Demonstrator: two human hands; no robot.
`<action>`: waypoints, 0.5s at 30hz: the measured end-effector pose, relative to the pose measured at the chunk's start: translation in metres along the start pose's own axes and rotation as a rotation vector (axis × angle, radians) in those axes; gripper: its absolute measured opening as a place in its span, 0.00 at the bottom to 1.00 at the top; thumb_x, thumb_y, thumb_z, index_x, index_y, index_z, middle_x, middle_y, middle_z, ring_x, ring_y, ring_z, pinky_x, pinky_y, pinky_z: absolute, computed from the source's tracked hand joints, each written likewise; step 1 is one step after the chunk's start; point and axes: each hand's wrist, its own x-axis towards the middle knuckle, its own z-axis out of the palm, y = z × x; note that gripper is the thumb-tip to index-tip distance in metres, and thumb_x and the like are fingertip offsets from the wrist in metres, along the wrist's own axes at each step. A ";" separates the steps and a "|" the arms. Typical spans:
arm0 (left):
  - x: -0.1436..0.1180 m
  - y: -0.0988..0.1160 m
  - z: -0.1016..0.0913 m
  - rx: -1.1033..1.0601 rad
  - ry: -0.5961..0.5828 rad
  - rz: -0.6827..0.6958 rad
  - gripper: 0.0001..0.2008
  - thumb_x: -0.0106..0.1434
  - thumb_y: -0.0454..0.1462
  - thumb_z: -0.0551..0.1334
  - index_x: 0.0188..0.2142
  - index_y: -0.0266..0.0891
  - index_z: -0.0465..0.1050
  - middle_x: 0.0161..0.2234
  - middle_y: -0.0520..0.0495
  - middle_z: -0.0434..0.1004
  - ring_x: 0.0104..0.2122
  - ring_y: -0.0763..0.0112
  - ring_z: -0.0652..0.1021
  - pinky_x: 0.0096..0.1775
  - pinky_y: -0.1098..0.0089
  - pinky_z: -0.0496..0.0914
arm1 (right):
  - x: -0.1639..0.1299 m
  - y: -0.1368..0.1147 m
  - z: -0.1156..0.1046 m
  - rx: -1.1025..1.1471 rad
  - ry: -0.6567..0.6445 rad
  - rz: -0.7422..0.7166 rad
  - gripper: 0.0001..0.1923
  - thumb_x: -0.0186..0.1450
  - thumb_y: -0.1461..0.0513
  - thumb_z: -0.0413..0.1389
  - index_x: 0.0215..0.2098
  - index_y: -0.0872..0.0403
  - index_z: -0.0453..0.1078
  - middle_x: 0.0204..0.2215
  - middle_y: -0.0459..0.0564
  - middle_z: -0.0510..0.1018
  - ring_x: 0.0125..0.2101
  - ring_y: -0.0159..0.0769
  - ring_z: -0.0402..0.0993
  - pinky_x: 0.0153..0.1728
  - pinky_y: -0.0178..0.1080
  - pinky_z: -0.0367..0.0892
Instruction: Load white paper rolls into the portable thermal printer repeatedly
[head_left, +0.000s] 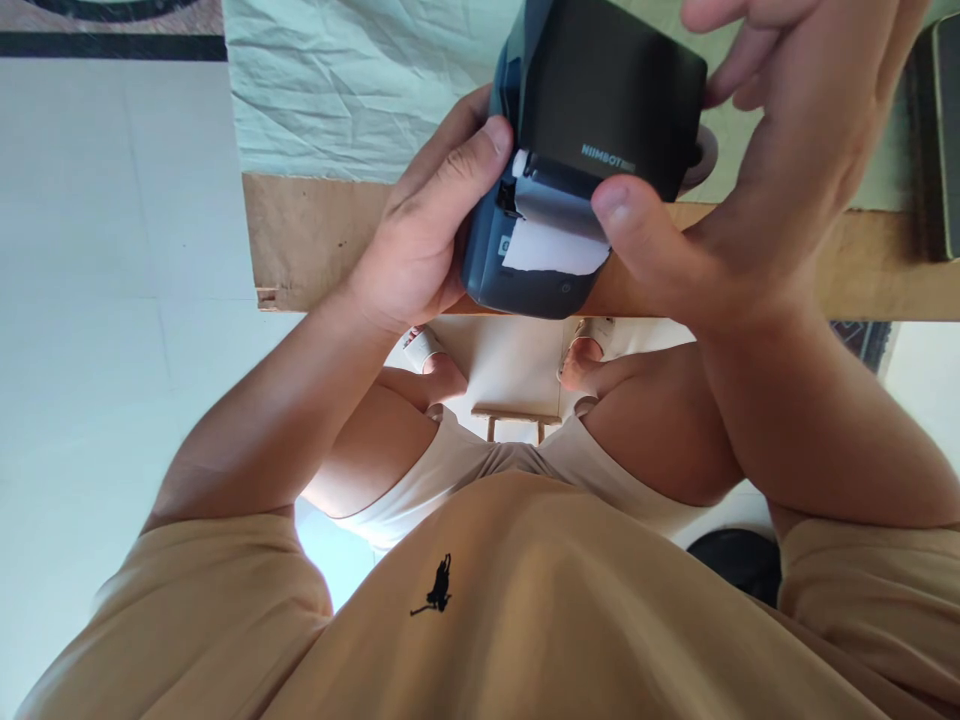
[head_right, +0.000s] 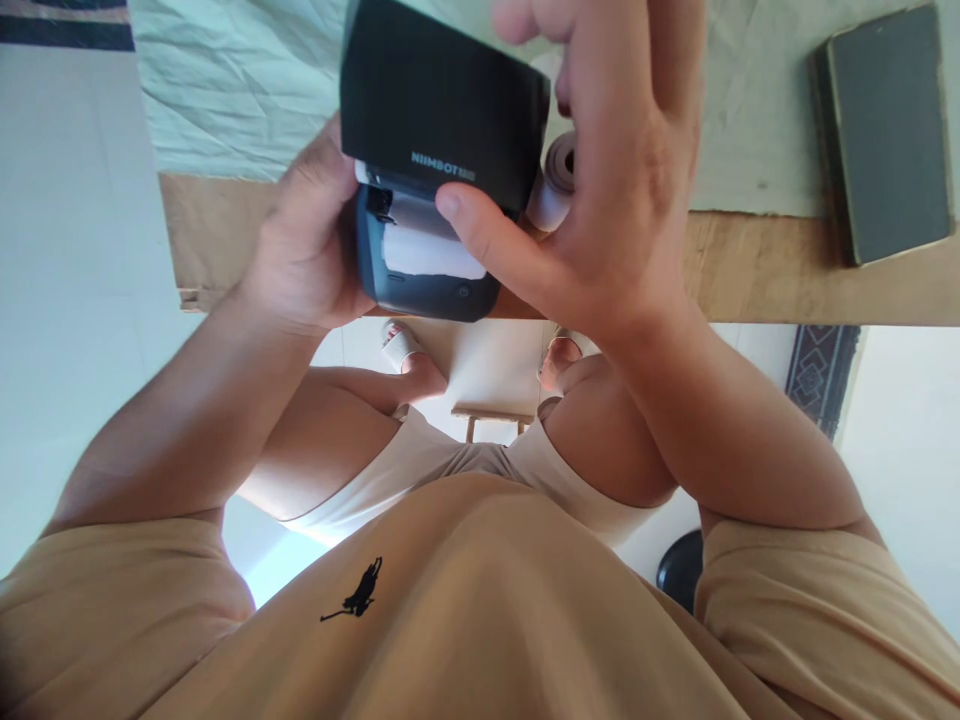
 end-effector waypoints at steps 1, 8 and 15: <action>0.000 0.000 0.000 -0.004 -0.002 -0.004 0.11 0.60 0.39 0.48 0.36 0.38 0.66 0.33 0.47 0.70 0.38 0.70 0.72 0.37 0.71 0.66 | -0.001 0.002 0.001 0.007 0.019 0.003 0.29 0.50 0.48 0.49 0.42 0.61 0.63 0.30 0.49 0.65 0.33 0.28 0.62 0.38 0.35 0.59; 0.000 -0.001 -0.002 -0.025 0.006 0.001 0.12 0.61 0.37 0.47 0.36 0.37 0.67 0.32 0.49 0.69 0.38 0.71 0.73 0.37 0.71 0.66 | -0.005 0.016 0.015 0.104 0.240 -0.077 0.20 0.47 0.54 0.55 0.34 0.57 0.65 0.20 0.44 0.55 0.19 0.13 0.45 0.22 0.27 0.46; 0.000 -0.002 -0.003 -0.107 0.000 -0.003 0.08 0.60 0.36 0.50 0.35 0.41 0.66 0.30 0.51 0.70 0.36 0.72 0.73 0.37 0.71 0.66 | -0.005 0.010 0.012 0.160 0.205 -0.036 0.17 0.52 0.56 0.52 0.36 0.57 0.65 0.16 0.42 0.56 0.17 0.15 0.51 0.21 0.27 0.50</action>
